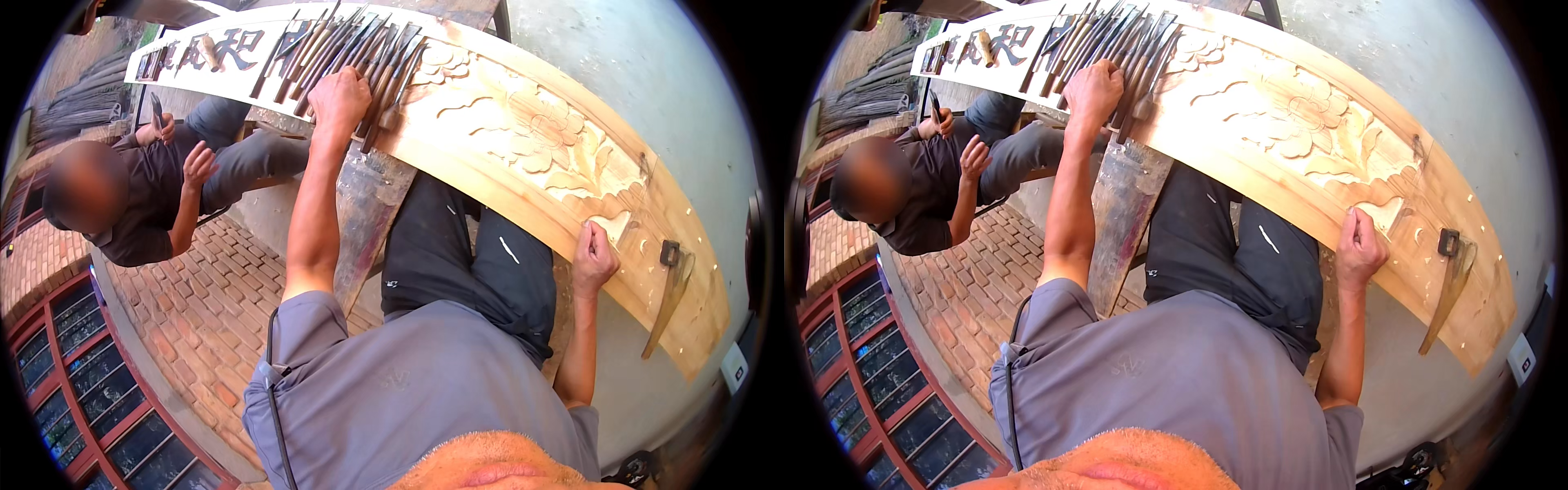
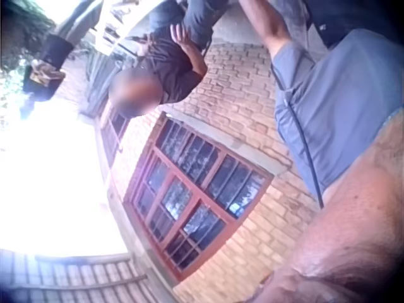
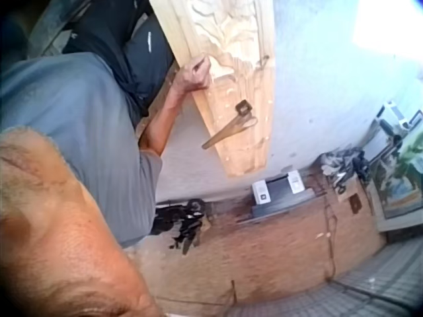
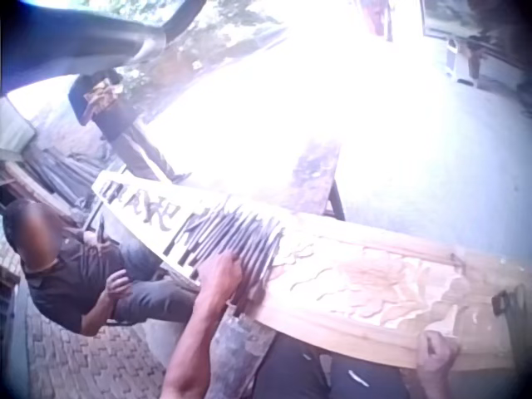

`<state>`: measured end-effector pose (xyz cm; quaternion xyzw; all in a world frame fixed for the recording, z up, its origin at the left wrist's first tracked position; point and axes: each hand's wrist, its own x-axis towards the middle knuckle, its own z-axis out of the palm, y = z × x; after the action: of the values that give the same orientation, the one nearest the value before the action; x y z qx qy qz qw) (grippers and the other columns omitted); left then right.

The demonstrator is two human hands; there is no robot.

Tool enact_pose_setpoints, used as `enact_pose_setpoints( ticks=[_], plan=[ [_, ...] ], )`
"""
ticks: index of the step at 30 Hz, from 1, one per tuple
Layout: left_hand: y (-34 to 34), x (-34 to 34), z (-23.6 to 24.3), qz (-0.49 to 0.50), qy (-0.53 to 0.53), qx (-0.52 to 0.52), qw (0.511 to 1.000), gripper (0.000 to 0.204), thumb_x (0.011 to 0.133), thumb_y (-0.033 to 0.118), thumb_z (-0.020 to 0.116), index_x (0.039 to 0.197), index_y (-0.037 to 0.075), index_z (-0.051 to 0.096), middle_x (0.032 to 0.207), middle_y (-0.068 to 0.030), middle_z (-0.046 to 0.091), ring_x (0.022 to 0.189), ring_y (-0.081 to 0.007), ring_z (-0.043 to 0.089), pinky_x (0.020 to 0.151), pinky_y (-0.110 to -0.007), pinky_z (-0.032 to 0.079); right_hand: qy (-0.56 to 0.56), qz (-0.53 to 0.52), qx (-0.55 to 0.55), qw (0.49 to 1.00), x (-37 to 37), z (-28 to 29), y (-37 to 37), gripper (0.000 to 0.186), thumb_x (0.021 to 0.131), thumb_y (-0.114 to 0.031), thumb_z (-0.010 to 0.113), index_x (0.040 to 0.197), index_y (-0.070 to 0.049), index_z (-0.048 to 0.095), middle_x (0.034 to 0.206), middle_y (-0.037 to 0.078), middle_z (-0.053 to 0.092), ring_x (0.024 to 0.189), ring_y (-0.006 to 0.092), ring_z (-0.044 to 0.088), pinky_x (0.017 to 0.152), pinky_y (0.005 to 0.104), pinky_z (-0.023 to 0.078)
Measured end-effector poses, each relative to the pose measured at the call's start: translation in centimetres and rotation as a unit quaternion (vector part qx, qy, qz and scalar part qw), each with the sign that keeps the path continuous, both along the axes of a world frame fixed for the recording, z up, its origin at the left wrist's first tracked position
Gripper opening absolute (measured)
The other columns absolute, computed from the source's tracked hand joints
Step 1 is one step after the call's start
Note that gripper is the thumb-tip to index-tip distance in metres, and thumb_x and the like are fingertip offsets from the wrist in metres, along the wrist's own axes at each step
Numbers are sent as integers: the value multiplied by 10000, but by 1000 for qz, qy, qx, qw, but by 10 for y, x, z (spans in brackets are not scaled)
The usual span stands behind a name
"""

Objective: The person uses various chisels to carve intricate floral designs into a large wooden board.

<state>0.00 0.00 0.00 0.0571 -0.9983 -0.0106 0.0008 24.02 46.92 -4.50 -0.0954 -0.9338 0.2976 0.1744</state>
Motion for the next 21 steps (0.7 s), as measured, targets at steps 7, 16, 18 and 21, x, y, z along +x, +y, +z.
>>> enact_pose_setpoints(
  ticks=[7,16,18,21],
  plan=[
    [7,-2,-4,-12,16,41,999,294,1023,404,705,1107,191,890,999,-165,831,977,-397,797,865,-521,605,19,8,2,1000,-3,5,9,27,990,-74,805,981,-50,797,621,99,614,526,248,595,539,380,445],
    [-3,-10,0,0,-11,44,999,307,1020,406,713,1071,139,856,987,-182,829,977,-399,793,876,-525,589,25,-3,-4,1000,-4,-2,0,48,985,-95,814,958,-71,783,614,80,599,514,239,577,537,381,443],
    [-9,-11,-1,12,-24,58,998,347,1018,458,732,1089,140,849,978,-184,830,980,-386,794,878,-512,584,33,7,0,999,-6,0,-1,59,982,-96,819,952,-72,775,609,75,588,509,234,571,536,377,442],
    [-14,-9,-4,7,-18,63,998,355,1021,453,718,1118,135,842,1000,-161,836,995,-381,794,895,-504,584,31,5,-8,999,-4,3,-1,61,981,-95,821,953,-67,775,609,75,586,508,232,566,536,377,437]
  ],
)
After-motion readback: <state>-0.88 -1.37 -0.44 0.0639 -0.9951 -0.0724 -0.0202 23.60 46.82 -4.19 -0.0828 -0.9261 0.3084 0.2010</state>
